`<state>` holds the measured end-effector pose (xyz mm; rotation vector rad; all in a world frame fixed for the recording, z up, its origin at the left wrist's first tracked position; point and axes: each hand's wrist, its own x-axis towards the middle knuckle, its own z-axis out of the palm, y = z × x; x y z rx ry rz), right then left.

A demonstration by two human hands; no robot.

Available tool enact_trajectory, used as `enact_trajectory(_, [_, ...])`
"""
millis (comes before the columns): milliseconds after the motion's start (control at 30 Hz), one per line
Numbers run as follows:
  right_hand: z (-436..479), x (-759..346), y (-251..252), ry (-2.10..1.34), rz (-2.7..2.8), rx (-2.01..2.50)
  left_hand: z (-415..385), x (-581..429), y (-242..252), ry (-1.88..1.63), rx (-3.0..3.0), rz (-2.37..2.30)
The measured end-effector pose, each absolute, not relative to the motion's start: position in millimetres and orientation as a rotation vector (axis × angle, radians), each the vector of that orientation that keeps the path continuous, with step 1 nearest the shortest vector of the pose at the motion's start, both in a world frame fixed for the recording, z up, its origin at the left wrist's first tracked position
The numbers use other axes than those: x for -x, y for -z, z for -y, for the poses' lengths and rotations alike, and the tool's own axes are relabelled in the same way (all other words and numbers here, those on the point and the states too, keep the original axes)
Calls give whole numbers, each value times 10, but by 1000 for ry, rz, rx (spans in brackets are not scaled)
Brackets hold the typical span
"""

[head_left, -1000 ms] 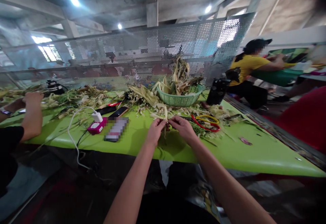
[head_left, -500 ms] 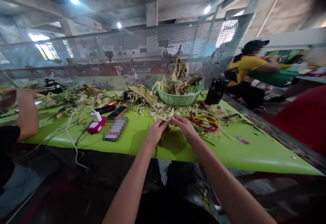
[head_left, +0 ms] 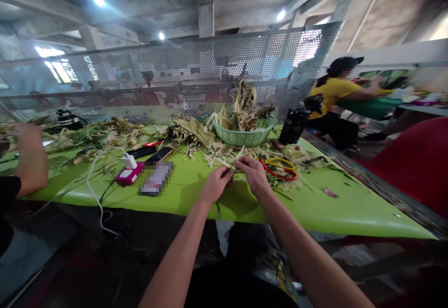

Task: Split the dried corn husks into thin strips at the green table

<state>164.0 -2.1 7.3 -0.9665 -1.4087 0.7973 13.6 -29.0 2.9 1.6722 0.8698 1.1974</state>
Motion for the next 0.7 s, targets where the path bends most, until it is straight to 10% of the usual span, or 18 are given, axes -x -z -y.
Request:
enact_trajectory(333, [163, -1660, -206, 16, 1590, 1001, 275, -156, 20, -1203, -1858, -1135])
enact_trajectory(700, [38, -1626, -152, -228, 1830, 898, 236, -178, 65, -1147, -1951, -1092])
